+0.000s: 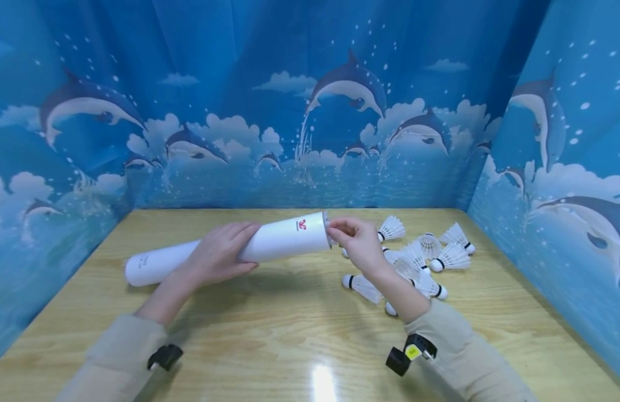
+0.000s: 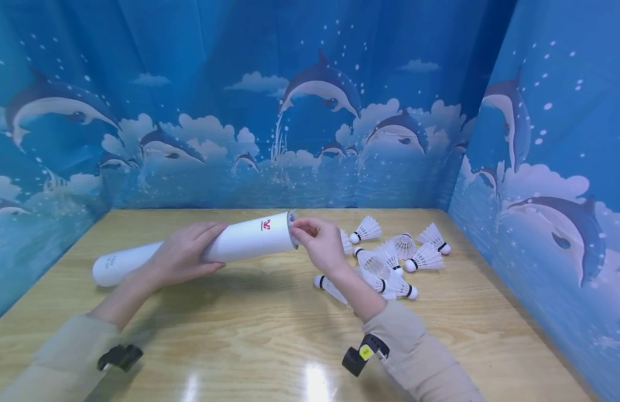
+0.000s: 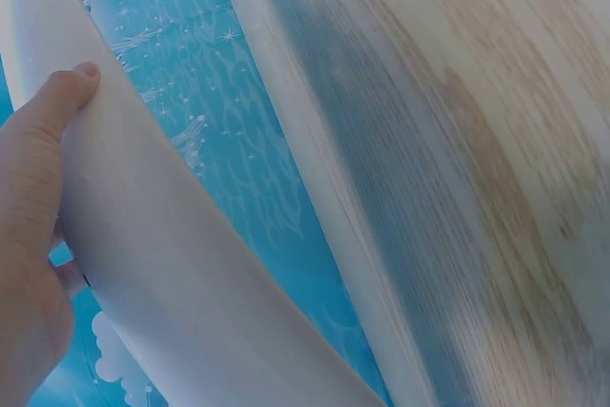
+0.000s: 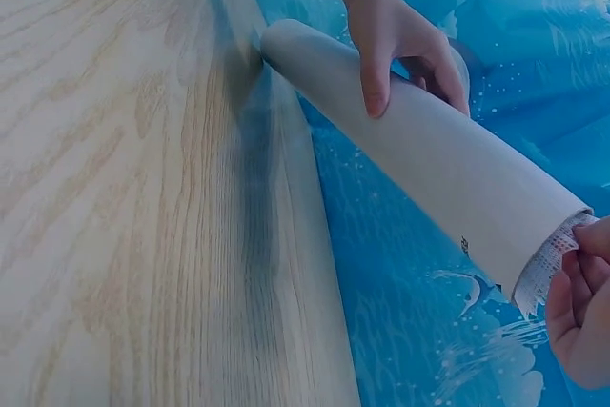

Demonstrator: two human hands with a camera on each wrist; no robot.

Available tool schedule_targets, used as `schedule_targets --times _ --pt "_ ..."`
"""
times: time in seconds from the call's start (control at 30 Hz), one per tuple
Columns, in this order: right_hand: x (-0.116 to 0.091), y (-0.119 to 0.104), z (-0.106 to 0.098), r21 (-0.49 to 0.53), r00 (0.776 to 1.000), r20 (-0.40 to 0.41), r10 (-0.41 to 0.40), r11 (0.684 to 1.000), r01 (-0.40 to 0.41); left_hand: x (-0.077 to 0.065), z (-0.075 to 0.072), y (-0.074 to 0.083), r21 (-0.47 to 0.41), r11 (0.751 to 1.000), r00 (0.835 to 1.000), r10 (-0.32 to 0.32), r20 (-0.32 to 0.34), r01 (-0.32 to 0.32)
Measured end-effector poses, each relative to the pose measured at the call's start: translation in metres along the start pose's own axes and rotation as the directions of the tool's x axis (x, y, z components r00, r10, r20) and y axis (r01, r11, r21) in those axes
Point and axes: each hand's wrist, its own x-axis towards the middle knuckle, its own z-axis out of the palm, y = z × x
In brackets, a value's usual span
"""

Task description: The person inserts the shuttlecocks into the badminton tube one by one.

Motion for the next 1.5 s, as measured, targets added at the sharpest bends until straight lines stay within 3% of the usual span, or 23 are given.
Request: schedule_targets --times 0.5,0.87,1.03,1.23,1.5 --pt "-0.001 0.005 0.003 0.042 0.993 0.065 0.101 0.994 -0.104 0.000 0.003 0.001 -0.013 1.000 1.000 0.001 -0.007 -0.002" --pt "0.000 0.011 0.001 -0.027 0.987 0.147 0.062 0.998 -0.058 -0.003 0.004 -0.001 -0.020 1.000 1.000 0.019 -0.018 -0.019" --pt "-0.001 0.011 -0.001 -0.033 0.987 0.148 0.055 0.998 -0.051 -0.003 0.003 -0.001 -0.019 1.000 1.000 0.009 -0.006 -0.009" --pt "-0.003 0.015 -0.018 -0.016 0.985 0.147 0.093 0.996 -0.092 -0.002 0.001 -0.001 -0.019 1.000 1.000 -0.005 0.000 0.005" --pt "-0.010 0.024 -0.059 -0.092 0.987 0.144 0.077 0.994 -0.064 -0.003 0.000 -0.002 -0.010 1.000 1.000 -0.007 0.013 0.007"
